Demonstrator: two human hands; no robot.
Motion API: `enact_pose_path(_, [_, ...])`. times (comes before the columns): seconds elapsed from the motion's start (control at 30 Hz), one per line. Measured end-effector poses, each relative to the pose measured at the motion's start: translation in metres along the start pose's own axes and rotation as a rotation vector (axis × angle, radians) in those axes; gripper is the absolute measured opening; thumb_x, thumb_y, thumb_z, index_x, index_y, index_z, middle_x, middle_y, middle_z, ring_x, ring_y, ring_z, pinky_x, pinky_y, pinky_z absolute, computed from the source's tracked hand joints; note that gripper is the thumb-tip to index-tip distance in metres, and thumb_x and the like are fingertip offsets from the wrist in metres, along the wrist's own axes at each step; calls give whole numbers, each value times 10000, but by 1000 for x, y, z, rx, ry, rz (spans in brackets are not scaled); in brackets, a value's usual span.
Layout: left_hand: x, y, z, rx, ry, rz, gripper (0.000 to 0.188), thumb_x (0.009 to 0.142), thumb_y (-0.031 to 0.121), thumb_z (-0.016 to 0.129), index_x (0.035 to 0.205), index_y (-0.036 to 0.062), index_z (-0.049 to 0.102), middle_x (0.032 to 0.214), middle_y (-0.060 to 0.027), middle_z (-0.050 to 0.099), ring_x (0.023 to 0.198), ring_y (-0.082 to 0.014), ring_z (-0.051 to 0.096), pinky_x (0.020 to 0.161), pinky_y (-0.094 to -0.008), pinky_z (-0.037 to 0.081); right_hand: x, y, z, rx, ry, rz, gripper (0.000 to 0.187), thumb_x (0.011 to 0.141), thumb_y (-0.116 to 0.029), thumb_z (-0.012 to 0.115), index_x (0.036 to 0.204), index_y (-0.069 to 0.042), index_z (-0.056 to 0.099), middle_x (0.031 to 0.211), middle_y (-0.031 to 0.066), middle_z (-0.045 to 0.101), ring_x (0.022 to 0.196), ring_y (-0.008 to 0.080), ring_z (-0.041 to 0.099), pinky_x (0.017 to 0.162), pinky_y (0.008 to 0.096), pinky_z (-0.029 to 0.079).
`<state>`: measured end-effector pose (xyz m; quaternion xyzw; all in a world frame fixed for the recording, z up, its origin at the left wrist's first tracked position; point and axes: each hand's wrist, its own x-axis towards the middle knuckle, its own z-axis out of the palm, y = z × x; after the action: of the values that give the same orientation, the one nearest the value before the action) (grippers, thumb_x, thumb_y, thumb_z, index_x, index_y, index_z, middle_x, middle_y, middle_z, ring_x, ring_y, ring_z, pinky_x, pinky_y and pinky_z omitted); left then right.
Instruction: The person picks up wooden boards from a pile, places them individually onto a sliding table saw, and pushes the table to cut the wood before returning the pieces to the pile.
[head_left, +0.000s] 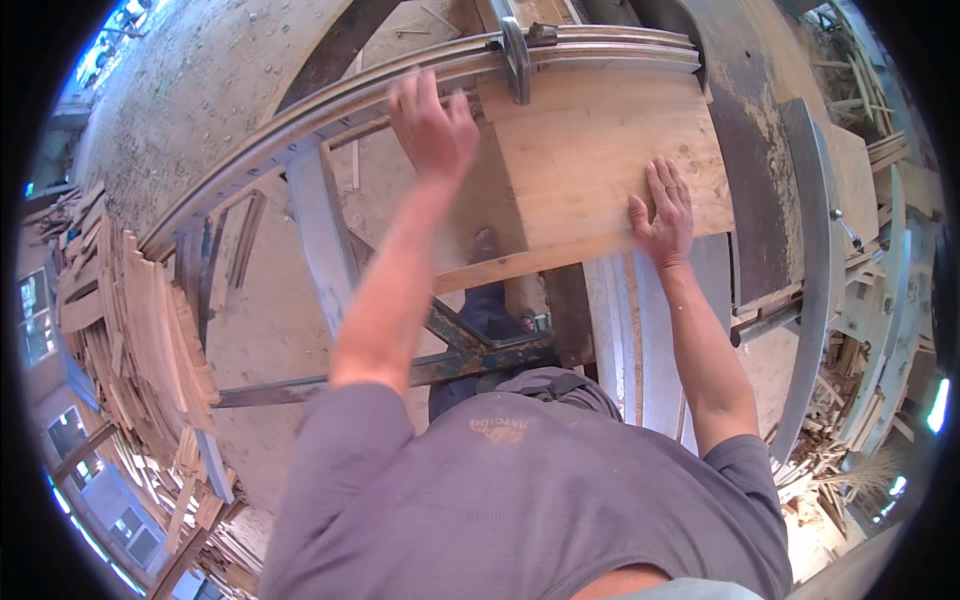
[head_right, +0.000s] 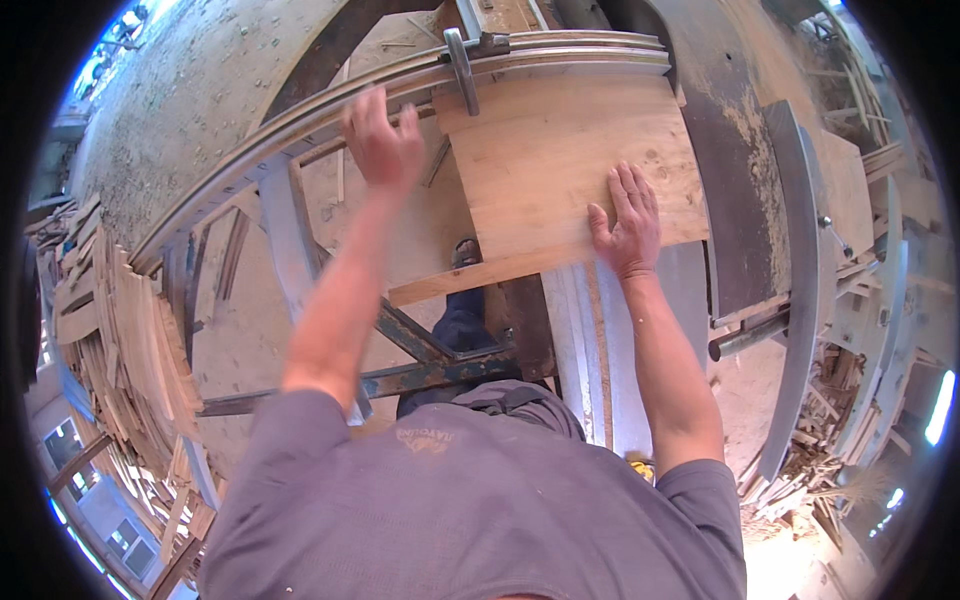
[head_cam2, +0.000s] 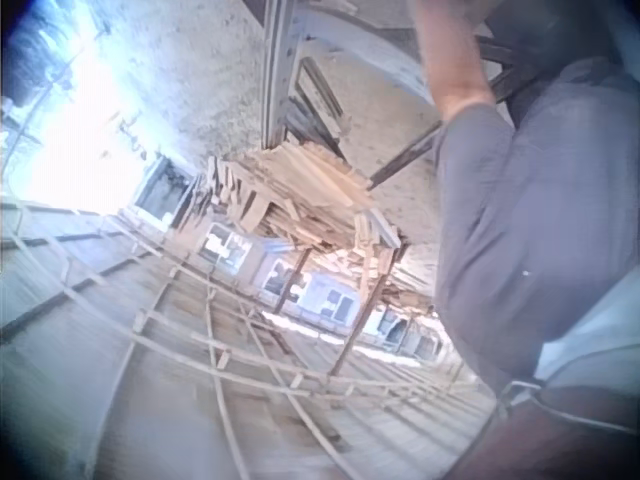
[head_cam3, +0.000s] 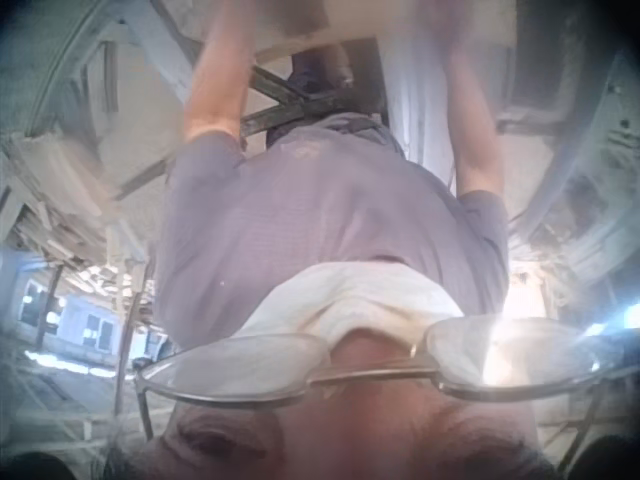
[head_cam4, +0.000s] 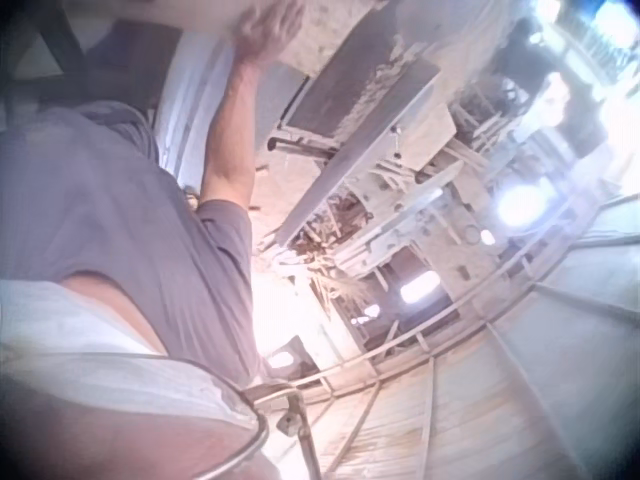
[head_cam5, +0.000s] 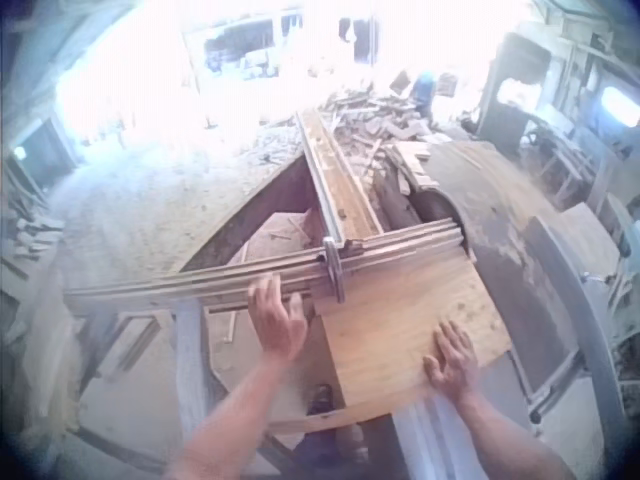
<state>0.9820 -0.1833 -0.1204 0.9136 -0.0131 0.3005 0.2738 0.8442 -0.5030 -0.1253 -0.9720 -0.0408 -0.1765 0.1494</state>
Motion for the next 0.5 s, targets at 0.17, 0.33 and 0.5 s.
enact_pose_path(0.17, [-70,57,-26,-655,-700,-852,334,854,222,685,1009,-74,677,935,-226,709,900,-374,672,883,-475,513,1,0,2,0,-20,5,532,898,-286,651,1358,-25,594,1478,150,522,1409,322,437,1175,444,317])
enact_pose_path(0.33, [-67,51,-8,-321,-774,-709,389,851,326,684,876,-61,713,842,-293,693,869,-432,703,801,-484,539,5,-2,0,-8,-34,21,503,912,-256,635,1349,-11,594,1468,157,527,1407,328,436,1175,455,314])
enact_pose_path(0.5, [-51,65,-11,-57,-890,-573,457,863,374,655,880,-77,722,930,-333,683,925,-467,684,844,-489,540,2,-6,-4,-18,-29,51,462,914,-225,635,1313,7,615,1443,163,549,1397,331,448,1170,466,321])
